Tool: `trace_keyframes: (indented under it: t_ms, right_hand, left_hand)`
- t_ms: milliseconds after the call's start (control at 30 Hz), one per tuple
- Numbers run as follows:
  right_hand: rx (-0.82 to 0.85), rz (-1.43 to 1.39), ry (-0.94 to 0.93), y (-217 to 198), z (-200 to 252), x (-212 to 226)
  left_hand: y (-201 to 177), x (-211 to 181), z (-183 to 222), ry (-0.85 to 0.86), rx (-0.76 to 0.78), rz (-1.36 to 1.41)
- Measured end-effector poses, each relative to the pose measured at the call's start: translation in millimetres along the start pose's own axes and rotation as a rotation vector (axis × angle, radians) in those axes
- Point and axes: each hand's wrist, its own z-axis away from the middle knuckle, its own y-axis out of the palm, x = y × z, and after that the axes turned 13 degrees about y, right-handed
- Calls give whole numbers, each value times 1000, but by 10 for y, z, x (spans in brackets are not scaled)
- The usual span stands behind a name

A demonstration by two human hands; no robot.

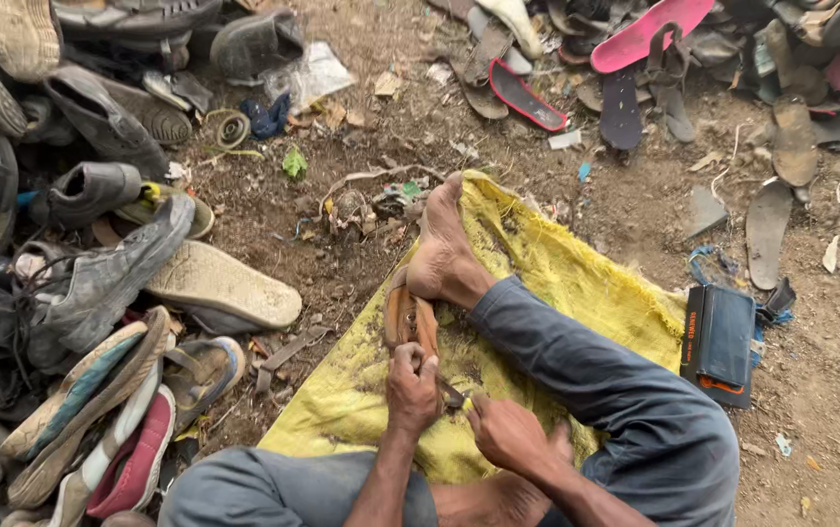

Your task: The person uses a small knife to scrape and cut the interior and exterior surfaces of a used shoe, using their bare foot to hold the shoe in place on a yellow tarp.

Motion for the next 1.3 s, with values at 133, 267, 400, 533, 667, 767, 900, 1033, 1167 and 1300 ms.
trace_keyframes:
  t_ms: [133,267,400,533,667,767,900,1033,1167,1300]
  right_hand:
    - [5,3,10,-32,55,-104]
    - [25,19,15,137,17,-149]
    - [-10,14,17,46,-33,-65]
    - [-17,25,31,-1,-94,-85]
    - [-20,35,49,-25,-125,-191]
    - [-12,38,39,35,-152,-66]
    - [-21,43,19,15,-153,76]
    - [-20,4,4,-32,-107,75]
    - [-10,-2,16,61,-114,-6]
    - [-46,39,41,87,-113,27]
  left_hand:
    - [-72,9,55,27,-82,130]
    - [-128,32,-81,11,-65,101]
    - [-65,-102,-67,100,-133,136]
    - [-1,-146,1,-15,-75,311]
    - [19,-65,21,-140,-67,485]
    - [74,-33,-2,12,-187,434]
    - [170,44,51,-22,-178,639]
    - [335,121,9,-110,-259,941]
    - [372,133,-21,-147,-341,1069]
    - [459,144,-81,-163,-358,1089]
